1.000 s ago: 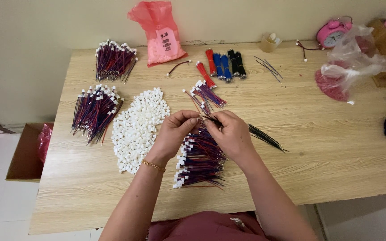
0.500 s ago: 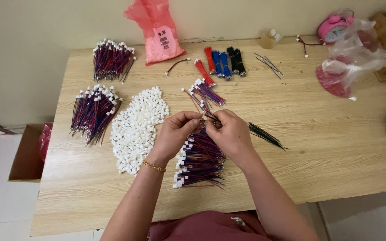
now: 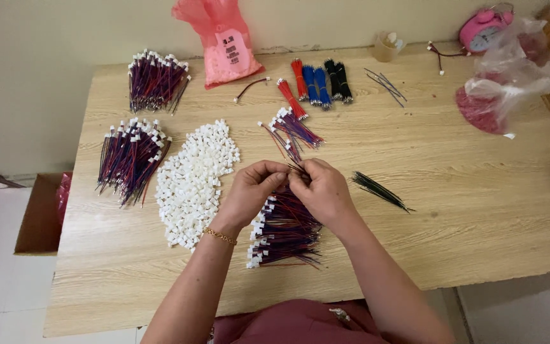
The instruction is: The person assembles wire harnesses by inserting white plastic connectors onto the ends of red and black wires. They repeatedly pick up a wire, slide a connector onto it, and place the finished piece on a growing pile on the table.
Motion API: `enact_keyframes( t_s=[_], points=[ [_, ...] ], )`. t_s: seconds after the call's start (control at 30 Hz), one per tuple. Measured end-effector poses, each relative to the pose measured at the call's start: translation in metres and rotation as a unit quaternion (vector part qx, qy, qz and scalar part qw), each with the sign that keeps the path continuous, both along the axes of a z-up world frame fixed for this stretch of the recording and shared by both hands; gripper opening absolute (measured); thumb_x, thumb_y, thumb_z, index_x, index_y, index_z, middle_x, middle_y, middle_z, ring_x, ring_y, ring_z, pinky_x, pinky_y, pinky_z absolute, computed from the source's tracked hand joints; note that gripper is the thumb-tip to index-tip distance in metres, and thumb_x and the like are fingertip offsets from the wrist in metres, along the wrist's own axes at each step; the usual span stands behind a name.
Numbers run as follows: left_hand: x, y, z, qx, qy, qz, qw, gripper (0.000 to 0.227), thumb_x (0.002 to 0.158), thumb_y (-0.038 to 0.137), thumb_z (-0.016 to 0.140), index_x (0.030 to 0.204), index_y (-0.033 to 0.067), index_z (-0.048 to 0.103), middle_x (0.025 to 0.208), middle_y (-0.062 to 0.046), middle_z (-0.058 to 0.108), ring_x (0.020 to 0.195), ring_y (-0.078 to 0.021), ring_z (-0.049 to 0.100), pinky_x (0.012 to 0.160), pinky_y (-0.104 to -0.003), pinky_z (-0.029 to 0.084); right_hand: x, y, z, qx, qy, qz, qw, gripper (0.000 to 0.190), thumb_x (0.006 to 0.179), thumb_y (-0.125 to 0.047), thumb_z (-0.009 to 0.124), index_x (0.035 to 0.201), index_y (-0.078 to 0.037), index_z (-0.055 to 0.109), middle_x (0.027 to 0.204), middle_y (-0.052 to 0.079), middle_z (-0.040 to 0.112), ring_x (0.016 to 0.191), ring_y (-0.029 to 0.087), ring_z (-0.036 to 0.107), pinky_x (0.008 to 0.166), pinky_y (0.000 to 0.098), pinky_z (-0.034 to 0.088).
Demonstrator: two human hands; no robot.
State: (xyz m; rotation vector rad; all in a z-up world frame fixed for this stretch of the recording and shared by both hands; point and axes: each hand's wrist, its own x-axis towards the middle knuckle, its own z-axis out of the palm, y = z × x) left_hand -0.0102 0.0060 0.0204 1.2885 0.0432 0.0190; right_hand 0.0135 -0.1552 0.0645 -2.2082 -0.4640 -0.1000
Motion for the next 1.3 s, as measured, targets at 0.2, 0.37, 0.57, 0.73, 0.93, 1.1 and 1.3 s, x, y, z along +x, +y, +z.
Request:
enact_keyframes(
  t_s=[0.2,0.37,0.57,0.73,0.93,1.1,1.3],
  points=[
    [0.01,0.007,-0.021,0.084,0.039,0.002,0.996,0.016,0.09,0.008,0.066,0.105,0.002,0.071,0.083,-0.006,0.068,0.076,-0.0103,0.06,0.072,-0.025,0.055,0.007,-0.001,0.007,0.01,0.083,0.044,0.995,0.027,0.096,-0.024,0.058,0.098,0.002,0.066,0.086,0.025,0.063,0.087,0.041,0.064,0.074,0.0461,0.051],
    [0.029,0.024,-0.026,0.385,-0.017,0.027,0.922,0.017,0.087,0.02,0.07,0.102,0.0137,0.075,0.089,-0.01,0.071,0.078,-0.023,0.068,0.071,-0.035,0.056,0.022,-0.018,0.009,0.061,0.192,-0.013,0.98,0.029,0.105,-0.023,0.041,0.104,-0.004,0.062,0.074,0.007,0.056,0.065,0.02,0.055,0.064,0.0327,0.048],
    [0.09,0.018,-0.061,0.57,-0.057,0.047,0.818,0.017,0.083,0.025,0.07,0.099,0.0187,0.073,0.091,-0.011,0.065,0.086,-0.0345,0.068,0.076,-0.042,0.056,0.039,-0.025,-0.016,0.083,0.118,-0.039,0.989,0.03,0.106,-0.031,0.039,0.107,-0.005,0.054,0.069,0.011,0.052,0.07,0.026,0.054,0.068,0.0435,0.047],
    [0.126,0.001,-0.076,0.636,-0.064,0.003,0.769,0.023,0.079,0.032,0.074,0.098,0.0204,0.073,0.091,-0.008,0.065,0.085,-0.0311,0.07,0.073,-0.039,0.058,0.042,-0.027,-0.029,0.057,0.107,-0.038,0.992,0.022,0.101,-0.026,0.051,0.104,-0.006,0.059,0.076,0.017,0.06,0.077,0.029,0.062,0.072,0.044,0.049],
    [0.131,0.005,-0.08,0.662,-0.09,-0.042,0.743,0.013,0.078,0.023,0.072,0.09,0.0172,0.074,0.093,-0.011,0.066,0.086,-0.0341,0.07,0.074,-0.042,0.059,0.043,-0.029,-0.03,0.097,0.153,-0.038,0.983,0.019,0.098,-0.028,0.059,0.1,-0.012,0.068,0.072,0.008,0.065,0.072,0.017,0.062,0.071,0.035,0.052],
    [0.12,-0.002,-0.066,0.647,-0.112,-0.042,0.753,0.02,0.076,0.021,0.074,0.095,0.0178,0.07,0.095,-0.01,0.065,0.088,-0.0336,0.069,0.074,-0.044,0.059,0.037,-0.025,-0.019,0.112,0.153,-0.029,0.981,0.016,0.096,-0.023,0.062,0.098,-0.009,0.069,0.073,0.008,0.068,0.073,0.016,0.061,0.072,0.0343,0.052],
    [0.129,-0.007,-0.085,0.667,-0.151,-0.028,0.729,0.011,0.076,0.019,0.071,0.086,0.0156,0.068,0.091,-0.008,0.065,0.083,-0.0316,0.07,0.071,-0.041,0.06,0.038,-0.031,-0.023,0.153,0.146,-0.02,0.977,0.013,0.095,-0.016,0.062,0.103,-0.008,0.068,0.071,0.008,0.064,0.062,0.014,0.057,0.059,0.0286,0.051]
  ],
)
